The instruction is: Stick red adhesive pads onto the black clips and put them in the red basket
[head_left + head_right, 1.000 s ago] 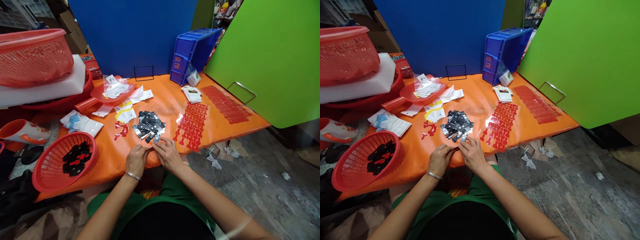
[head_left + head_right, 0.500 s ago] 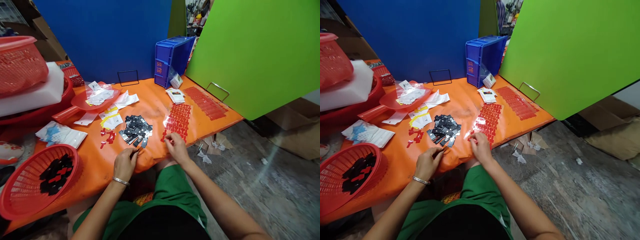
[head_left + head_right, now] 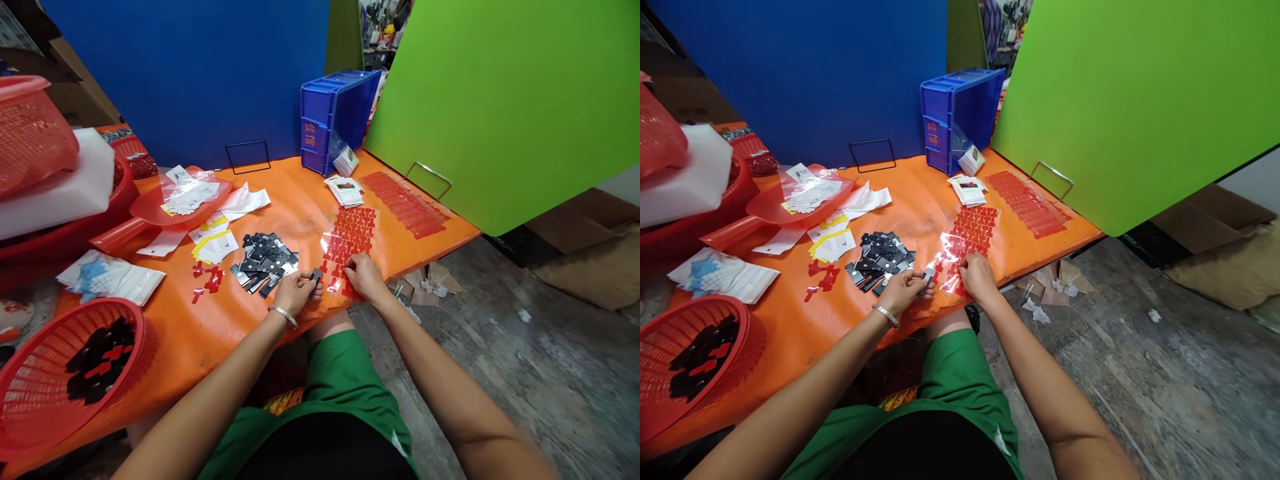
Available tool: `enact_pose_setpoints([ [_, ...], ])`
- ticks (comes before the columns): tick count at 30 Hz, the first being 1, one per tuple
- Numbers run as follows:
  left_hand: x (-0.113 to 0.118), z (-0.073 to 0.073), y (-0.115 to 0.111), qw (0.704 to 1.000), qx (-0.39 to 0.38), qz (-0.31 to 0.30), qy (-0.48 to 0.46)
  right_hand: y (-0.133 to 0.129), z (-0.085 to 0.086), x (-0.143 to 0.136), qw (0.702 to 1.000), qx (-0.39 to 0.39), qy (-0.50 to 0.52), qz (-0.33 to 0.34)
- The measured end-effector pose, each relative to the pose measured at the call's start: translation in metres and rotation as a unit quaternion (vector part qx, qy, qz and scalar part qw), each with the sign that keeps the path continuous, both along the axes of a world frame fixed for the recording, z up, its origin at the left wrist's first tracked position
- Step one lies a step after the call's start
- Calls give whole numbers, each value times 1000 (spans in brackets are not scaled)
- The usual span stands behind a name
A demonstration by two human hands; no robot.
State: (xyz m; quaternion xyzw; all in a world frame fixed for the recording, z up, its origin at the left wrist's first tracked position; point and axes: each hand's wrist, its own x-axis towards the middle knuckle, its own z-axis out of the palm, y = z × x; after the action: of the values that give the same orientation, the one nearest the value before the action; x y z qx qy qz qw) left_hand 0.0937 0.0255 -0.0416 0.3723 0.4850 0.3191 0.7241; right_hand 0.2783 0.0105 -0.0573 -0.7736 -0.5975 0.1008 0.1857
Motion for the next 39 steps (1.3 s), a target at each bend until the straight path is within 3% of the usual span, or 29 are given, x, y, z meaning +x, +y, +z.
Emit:
enact_pose_setpoints([
  [4,17,-4,11,1000,0,3,4,2,6,0,1000,-28,-3,2],
  [10,39,-10,24,1000,18,0,5,-5,3,-9,999,8,-53,-3],
  [15,49,-16,29,999,26,-6,22,-6,-3,-10,999,37,-22,-10],
  [21,51,-18,30,999,20,5,43,-5,-6,0,990,97,103,-25],
  [27,51,-11,31,999,-6,17,28,-10,-6,6,937,140,315,-61],
  [32,23,7,14,999,-24,26,-12,-17,3,-2,880,185,426,-104],
  [36,-22,16,-12,997,-49,27,-52,-32,12,-37,857,129,497,-45],
  [39,-50,13,-29,992,-93,48,-71,-43,11,-72,852,84,516,12],
])
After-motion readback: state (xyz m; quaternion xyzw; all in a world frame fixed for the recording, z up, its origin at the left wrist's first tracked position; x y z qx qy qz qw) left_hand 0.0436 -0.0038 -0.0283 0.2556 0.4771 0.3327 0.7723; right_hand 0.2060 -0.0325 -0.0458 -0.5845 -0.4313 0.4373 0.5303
